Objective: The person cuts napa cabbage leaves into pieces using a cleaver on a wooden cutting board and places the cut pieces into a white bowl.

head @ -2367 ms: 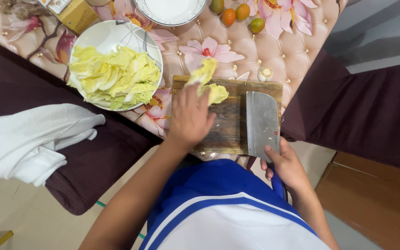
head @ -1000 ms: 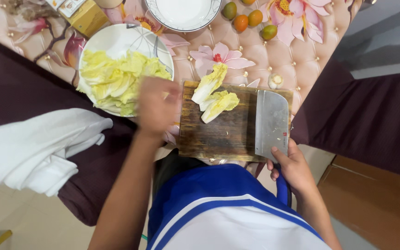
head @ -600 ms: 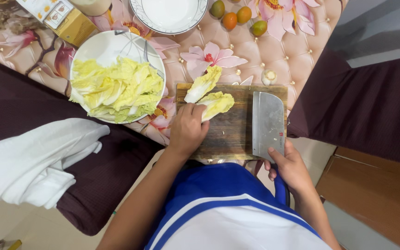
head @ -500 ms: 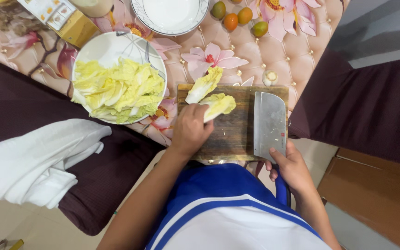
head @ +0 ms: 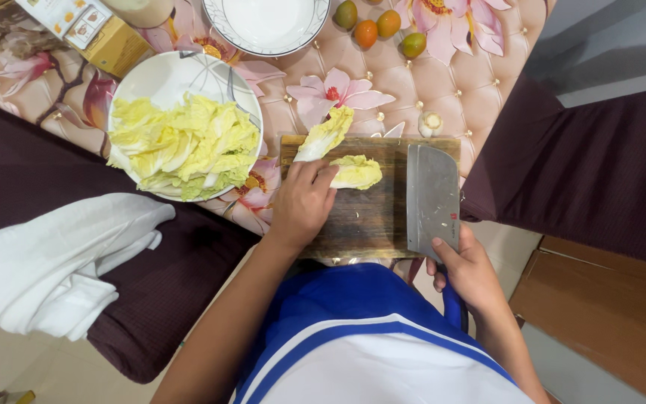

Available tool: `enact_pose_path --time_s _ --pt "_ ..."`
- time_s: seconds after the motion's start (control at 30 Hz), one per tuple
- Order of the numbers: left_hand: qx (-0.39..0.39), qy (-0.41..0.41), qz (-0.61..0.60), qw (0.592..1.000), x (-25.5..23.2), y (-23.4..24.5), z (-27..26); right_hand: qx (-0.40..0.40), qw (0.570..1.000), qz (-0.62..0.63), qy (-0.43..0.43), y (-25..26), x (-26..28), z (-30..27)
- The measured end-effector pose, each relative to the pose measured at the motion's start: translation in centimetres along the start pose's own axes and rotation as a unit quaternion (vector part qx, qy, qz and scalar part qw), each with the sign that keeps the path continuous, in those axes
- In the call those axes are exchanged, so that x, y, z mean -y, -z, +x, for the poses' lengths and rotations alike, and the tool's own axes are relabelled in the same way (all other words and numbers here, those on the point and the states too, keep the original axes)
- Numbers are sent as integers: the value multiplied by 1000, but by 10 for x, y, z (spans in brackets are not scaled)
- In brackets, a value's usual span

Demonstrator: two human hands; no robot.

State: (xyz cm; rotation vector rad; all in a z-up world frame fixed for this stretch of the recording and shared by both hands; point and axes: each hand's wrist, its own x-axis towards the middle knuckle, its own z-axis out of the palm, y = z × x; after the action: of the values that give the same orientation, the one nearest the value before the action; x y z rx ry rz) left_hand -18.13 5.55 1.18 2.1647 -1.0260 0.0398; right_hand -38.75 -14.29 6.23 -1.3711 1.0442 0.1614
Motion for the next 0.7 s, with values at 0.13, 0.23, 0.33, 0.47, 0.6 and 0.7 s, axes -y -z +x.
enact_pose_path --time_s 0.13,0.23,0.33,0.47,0.6,0.7 --pt "10 3 18 1000 -2 1 -2 4 1000 12 -10 1 1 -1" --pt "-19 24 -10 999 0 3 -4 9 1000 4 -6 -1 3 0" --pt "-72 86 -5 994 12 1 -5 7 1000 -22 12 -2 5 0" --pt "-77 109 -13 991 35 -9 -3 26 997 -55 42 -6 5 -4" --pt "-15 211 -69 975 51 -18 9 45 996 -67 35 -12 4 -2" --pt "18 226 -53 972 57 -28 15 51 996 -55 40 -11 3 -4"
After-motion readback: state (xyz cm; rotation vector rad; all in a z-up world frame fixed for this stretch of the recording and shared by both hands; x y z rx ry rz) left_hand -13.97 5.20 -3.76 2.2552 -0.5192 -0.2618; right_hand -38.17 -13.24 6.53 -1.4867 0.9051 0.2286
